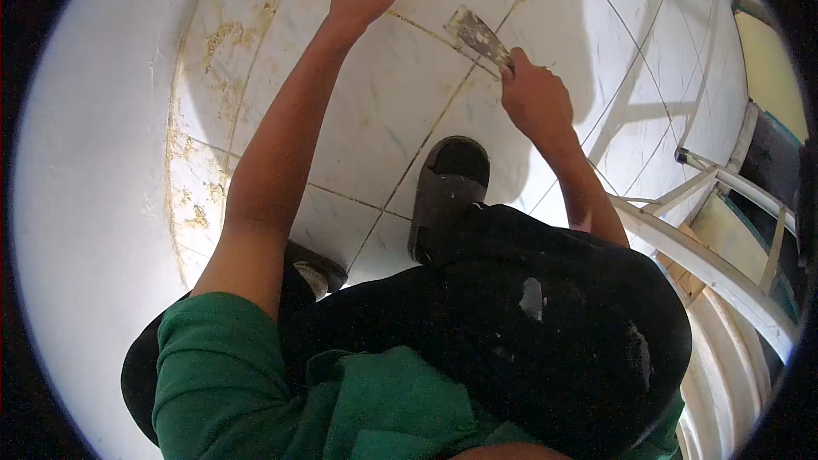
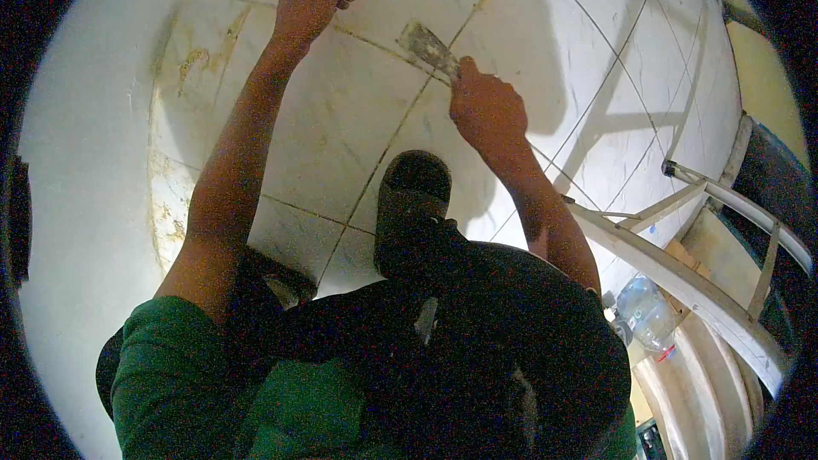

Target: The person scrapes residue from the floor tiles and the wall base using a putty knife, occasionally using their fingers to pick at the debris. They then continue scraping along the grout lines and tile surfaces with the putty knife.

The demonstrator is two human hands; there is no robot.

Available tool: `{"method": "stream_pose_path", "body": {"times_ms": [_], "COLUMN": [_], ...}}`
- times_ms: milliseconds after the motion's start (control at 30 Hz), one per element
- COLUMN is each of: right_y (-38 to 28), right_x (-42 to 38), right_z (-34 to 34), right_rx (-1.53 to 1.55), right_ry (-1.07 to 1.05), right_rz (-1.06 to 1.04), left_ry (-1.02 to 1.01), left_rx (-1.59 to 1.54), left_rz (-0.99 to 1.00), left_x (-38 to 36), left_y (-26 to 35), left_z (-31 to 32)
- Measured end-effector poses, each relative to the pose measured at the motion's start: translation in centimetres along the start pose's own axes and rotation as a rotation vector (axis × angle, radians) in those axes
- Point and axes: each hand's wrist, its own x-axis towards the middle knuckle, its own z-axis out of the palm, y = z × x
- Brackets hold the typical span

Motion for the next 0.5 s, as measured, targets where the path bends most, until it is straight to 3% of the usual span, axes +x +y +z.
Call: {"method": "stream_pose_path", "body": {"times_ms": [133,233,500], "right_y": [-1.4,-0.4,0.1], "right_x": [1.5,2.5,-0.1], "right_z": [0.5,1.2,-1.6], "right_rx": [0.041,0.267,0.036], "right_ry": [0.018,0.102,-0.026], "right_rz": [0.03,-0.097,-0.091], "left_ry": [0.017,0.031,-0.016], "left_rx": [0.075,0.18,0.404], "left_rz": [-0.001,0.001,0.075], "left_x": [-0.2,-0.3,-0.2], "left_y": [0.4,0.8,-0.7], "left_z": [-0.1,-0.1,-1.2]}}
